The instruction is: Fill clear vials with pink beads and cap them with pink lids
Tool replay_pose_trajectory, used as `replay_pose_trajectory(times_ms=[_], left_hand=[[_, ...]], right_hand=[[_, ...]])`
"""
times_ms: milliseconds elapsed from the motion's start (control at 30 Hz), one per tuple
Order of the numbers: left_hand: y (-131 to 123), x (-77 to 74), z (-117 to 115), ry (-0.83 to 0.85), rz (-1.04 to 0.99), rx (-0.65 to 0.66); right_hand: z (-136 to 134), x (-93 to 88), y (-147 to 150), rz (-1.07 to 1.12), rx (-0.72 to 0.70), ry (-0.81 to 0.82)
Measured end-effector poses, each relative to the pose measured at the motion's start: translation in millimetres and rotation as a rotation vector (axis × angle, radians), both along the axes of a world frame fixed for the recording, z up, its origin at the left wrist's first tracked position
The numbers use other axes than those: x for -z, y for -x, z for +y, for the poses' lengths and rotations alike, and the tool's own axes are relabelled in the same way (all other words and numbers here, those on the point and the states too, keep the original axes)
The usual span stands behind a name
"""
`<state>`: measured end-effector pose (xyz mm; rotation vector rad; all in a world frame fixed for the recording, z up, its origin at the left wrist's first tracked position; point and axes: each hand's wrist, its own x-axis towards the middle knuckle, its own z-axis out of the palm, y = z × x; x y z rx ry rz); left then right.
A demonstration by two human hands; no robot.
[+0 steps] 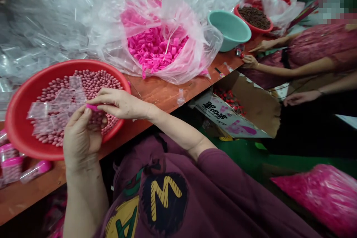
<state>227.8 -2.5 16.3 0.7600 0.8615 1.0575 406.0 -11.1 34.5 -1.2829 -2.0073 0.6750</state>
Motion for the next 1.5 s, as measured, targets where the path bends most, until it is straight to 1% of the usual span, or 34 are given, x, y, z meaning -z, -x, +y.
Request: replay_pose_trajectory(times_ms=[67, 133, 233, 300, 400, 467, 533, 633, 733, 767, 867, 967, 1033, 1133, 1233, 1300, 1400, 1433, 1500], left_hand=[[-0.4, 1.4, 0.2, -0.002, -0.006, -0.043], [-0.9, 3.1, 1.5, -0.001, -0.026, -0.068], [-1.1, 6.2, 4.3, 0.008, -0.057, -0.064], [-1.0, 7.9, 5.6, 0.015, -0.062, -0.042], [-1.0, 9.9, 5.9, -0.003, -0.039, -0.042], [-1.3, 11.1, 5.3, -0.015, -0.008, -0.06], [-2.1, 12.0, 5.3, -0.002, 0.001, -0.065], [-4.8, 11.3, 6.2, 0.012, -0.025, -0.076], [-8.4, 6.0, 3.7, -0.007, -0.031, -0.085], [-9.7, 3.9, 2.2, -0.011, -0.032, -0.075], [-13.3, 1.6, 1.4, 0.026, -0.049, 0.008], [-13.6, 5.4, 9.0, 0.067, -0.076, 0.019], [-12.1, 7.6, 12.9, 0.101, -0.11, 0.039], [-10.4, 6.6, 12.6, 0.136, -0.176, 0.076], [-10.0, 2.7, 10.0, 0.139, -0.197, 0.085], [-9.8, 0.2, 9.3, 0.148, -0.173, 0.084], [-9.4, -1.7, 9.0, 0.137, -0.135, 0.049], [-9.3, -1.7, 8.7, 0.127, -0.129, 0.038], [-9.1, -1.2, 7.7, 0.113, -0.116, 0.042]], right_hand=[[-2.2, 5.2, 6.1, -0.01, 0.004, -0.036], [-3.4, 11.8, 12.3, -0.032, 0.005, -0.038], [-3.8, 20.9, 21.1, -0.096, 0.02, -0.066], [-4.1, 24.4, 26.0, -0.149, 0.053, -0.099], [-5.8, 24.0, 30.9, -0.279, 0.104, -0.125], [-6.8, 21.0, 32.7, -0.363, 0.117, -0.122], [-6.6, 18.2, 33.2, -0.4, 0.116, -0.106], [-4.4, 17.6, 30.1, -0.397, 0.106, -0.112], [-6.3, 21.9, 21.9, -0.377, 0.079, -0.167], [-7.6, 24.5, 18.2, -0.358, 0.078, -0.191], [-5.8, 37.3, 5.3, -0.237, 0.08, -0.277], [7.4, 51.3, -2.7, -0.212, 0.114, -0.397], [15.2, 55.9, -3.1, -0.216, 0.133, -0.471], [20.5, 56.3, -1.4, -0.216, 0.13, -0.558], [23.9, 53.3, -4.7, -0.221, 0.084, -0.614], [26.8, 49.0, -10.6, -0.208, 0.022, -0.581], [30.5, 38.6, -20.0, -0.142, -0.113, -0.374], [31.3, 34.8, -21.9, -0.101, -0.135, -0.305], [32.0, 28.4, -22.5, 0.018, -0.098, -0.228]])
